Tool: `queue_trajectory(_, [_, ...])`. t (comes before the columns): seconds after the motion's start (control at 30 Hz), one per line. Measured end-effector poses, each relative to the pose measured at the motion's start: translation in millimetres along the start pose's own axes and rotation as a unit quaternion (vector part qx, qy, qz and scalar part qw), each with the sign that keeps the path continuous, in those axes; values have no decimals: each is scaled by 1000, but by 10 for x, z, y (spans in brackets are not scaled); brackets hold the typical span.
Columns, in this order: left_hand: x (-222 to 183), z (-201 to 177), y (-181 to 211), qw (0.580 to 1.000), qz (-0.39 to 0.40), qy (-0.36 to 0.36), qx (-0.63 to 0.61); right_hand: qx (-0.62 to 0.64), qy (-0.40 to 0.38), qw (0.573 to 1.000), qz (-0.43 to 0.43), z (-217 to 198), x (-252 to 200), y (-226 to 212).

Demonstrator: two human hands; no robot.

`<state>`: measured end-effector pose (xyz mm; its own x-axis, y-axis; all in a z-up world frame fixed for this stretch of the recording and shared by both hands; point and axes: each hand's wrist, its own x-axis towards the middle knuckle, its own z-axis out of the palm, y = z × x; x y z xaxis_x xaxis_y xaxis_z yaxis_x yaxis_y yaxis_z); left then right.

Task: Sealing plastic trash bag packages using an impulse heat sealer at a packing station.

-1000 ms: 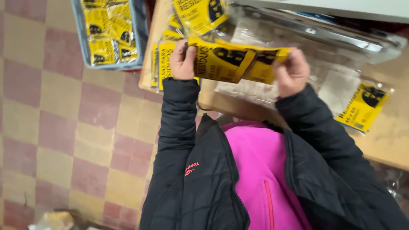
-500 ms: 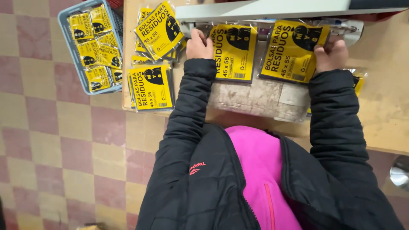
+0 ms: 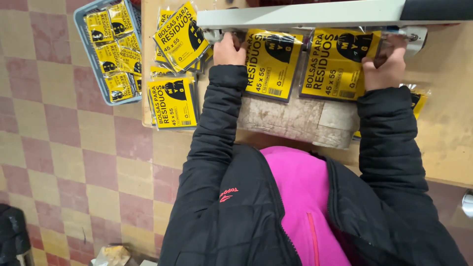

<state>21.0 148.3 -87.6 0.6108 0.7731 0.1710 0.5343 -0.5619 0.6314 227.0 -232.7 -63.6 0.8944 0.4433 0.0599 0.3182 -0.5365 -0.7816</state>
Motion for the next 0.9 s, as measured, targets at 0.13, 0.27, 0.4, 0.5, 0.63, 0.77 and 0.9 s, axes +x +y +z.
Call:
queue_trajectory(0.13, [3, -83, 68, 1000, -14, -11, -5, -7, -2, 1000, 24, -4, -24, -27])
queue_trajectory(0.27, [43, -148, 59, 1000, -25, -8, -15, -30, -6, 999, -22, -25, -53, -162])
queue_trajectory(0.4, [65, -183, 37, 999, -25, -13, -16, -91, -30, 995, 4, -62, -57, -427])
queue_trajectory(0.5, [67, -160, -4, 1000, -15, -7, -18, -118, -51, 992, -15, -58, -69, -381])
queue_trajectory(0.63, [67, -145, 5, 1000, -7, 3, -12, -139, -65, 987, -50, -58, -66, -462])
queue_trajectory(0.77, [49, -177, 43, 1000, 5, 14, -7, -152, -64, 986, -17, -86, -77, -647])
queue_trajectory(0.9, [36, -176, 6, 1000, 20, 19, -6, -133, -54, 990, 15, -131, -107, -809])
